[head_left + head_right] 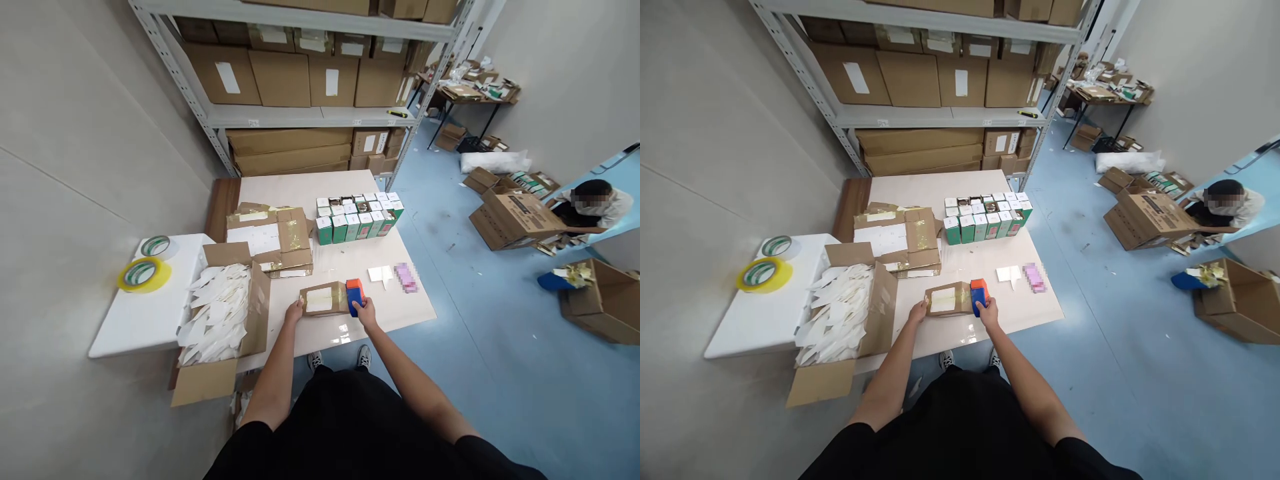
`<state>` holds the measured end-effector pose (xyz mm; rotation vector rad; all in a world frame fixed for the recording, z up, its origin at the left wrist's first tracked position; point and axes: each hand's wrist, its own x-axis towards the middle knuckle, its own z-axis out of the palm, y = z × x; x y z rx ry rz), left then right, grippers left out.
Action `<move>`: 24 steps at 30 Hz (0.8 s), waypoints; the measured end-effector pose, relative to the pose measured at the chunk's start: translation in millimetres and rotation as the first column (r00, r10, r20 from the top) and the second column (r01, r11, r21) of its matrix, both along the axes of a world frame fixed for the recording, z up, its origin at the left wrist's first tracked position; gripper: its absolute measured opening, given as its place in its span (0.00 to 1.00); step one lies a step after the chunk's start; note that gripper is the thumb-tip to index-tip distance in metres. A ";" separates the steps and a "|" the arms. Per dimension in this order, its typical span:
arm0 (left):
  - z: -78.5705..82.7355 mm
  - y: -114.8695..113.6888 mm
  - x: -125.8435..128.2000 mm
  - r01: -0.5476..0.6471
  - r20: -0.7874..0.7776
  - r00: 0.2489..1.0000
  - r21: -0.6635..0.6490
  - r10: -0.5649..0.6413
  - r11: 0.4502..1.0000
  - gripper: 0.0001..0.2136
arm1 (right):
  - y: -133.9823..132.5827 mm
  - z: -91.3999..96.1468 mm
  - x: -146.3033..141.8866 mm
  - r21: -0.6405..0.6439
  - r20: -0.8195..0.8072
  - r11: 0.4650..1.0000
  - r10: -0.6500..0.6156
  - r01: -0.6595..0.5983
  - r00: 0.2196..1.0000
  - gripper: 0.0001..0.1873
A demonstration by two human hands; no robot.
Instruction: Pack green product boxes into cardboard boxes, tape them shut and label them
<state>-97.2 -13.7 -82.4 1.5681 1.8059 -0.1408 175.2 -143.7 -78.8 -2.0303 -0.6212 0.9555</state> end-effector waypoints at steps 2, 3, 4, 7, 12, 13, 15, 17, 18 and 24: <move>5.9 -2.0 -13.8 -0.055 -0.008 0.998 -0.004 0.055 0.998 0.21 | 5.4 4.5 -15.8 0.004 0.055 0.999 0.050 -0.051 0.997 0.19; 10.1 -4.1 -17.8 -0.099 0.000 0.995 0.020 0.099 0.995 0.22 | 9.5 8.4 -20.2 0.012 0.075 0.997 0.077 -0.078 0.994 0.19; 15.0 -6.8 -19.5 -0.149 0.036 0.988 0.055 0.147 0.987 0.24 | 14.7 13.1 -22.6 0.020 0.082 0.994 0.106 -0.108 0.991 0.19; 32.0 -15.7 -10.9 -0.293 0.323 0.917 0.147 0.234 0.945 0.23 | 34.5 30.2 -26.5 0.046 0.067 0.979 0.195 -0.199 0.978 0.20; 50.4 -22.9 15.4 -0.354 0.547 0.797 0.082 0.255 0.932 0.32 | 63.1 54.4 -48.6 0.044 0.107 0.951 0.301 -0.307 0.948 0.21; 51.2 -22.5 16.6 -0.357 0.544 0.794 0.060 0.270 0.932 0.35 | 66.2 57.7 -53.7 0.038 0.116 0.949 0.308 -0.314 0.944 0.21; 50.6 -20.1 13.0 -0.353 0.548 0.788 0.028 0.281 0.935 0.37 | 70.0 62.6 -60.7 0.030 0.103 0.943 0.328 -0.332 0.939 0.21; 47.7 -16.9 2.3 -0.355 0.568 0.773 0.017 0.283 0.935 0.34 | 71.3 66.0 -61.8 0.044 0.047 0.926 0.373 -0.375 0.927 0.22; 45.6 -15.4 -4.8 -0.365 0.579 0.763 0.019 0.287 0.931 0.33 | 71.2 67.4 -60.2 0.062 0.006 0.913 0.404 -0.403 0.915 0.23; 26.0 -14.9 -45.0 -0.484 0.710 0.639 0.074 0.294 0.872 0.27 | 62.1 78.0 -39.5 0.223 -0.301 0.869 0.492 -0.441 0.817 0.23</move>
